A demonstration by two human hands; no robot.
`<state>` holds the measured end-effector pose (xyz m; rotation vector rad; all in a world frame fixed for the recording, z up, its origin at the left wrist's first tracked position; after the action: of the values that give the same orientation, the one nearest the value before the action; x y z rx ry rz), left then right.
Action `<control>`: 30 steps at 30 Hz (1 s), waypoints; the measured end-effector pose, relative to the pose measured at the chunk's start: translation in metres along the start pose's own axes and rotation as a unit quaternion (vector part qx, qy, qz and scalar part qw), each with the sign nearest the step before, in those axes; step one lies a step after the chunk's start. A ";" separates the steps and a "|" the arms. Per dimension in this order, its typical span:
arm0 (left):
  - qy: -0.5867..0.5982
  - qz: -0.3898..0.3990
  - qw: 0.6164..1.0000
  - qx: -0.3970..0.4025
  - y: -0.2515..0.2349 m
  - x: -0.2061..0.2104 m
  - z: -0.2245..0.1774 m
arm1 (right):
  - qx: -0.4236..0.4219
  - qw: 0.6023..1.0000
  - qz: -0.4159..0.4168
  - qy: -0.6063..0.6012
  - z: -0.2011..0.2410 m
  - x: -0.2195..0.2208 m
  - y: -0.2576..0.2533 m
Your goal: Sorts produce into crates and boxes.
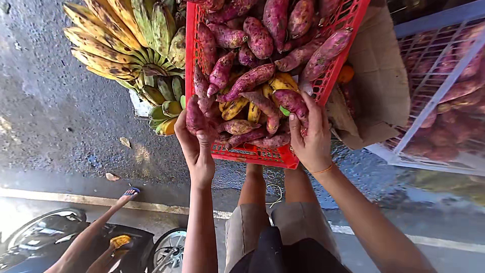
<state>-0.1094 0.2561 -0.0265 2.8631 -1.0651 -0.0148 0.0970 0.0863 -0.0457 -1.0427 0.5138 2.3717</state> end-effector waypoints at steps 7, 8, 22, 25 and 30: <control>-0.396 0.197 0.894 -0.070 -0.006 0.037 0.032 | -0.008 0.993 -0.009 0.113 0.000 0.006 0.012; -0.448 0.234 0.860 -0.070 -0.004 0.048 0.042 | -0.020 0.990 -0.005 0.140 0.004 0.008 0.016; -0.605 0.288 0.738 -0.079 0.003 0.079 0.077 | -0.288 0.905 0.278 0.147 0.024 0.057 0.040; -0.597 0.292 0.745 -0.058 0.000 0.073 0.068 | -0.304 0.925 0.218 0.065 0.020 0.017 0.039; -0.564 0.261 0.776 -0.107 -0.009 0.048 0.021 | 0.086 0.880 0.150 -0.442 -0.067 -0.036 0.046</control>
<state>-0.0687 0.2299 -0.0472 2.0548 -1.7611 -1.8236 0.1303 0.0046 -0.0543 0.2712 0.5260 2.6666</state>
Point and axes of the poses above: each hand's wrist, its own y-axis away from the middle knuckle, its own x-axis out of the palm, z = x × y, the point moved 8 cm from there along -y, towards the middle knuckle, and after that the axes turned 8 degrees about z, right-handed, at the moved point
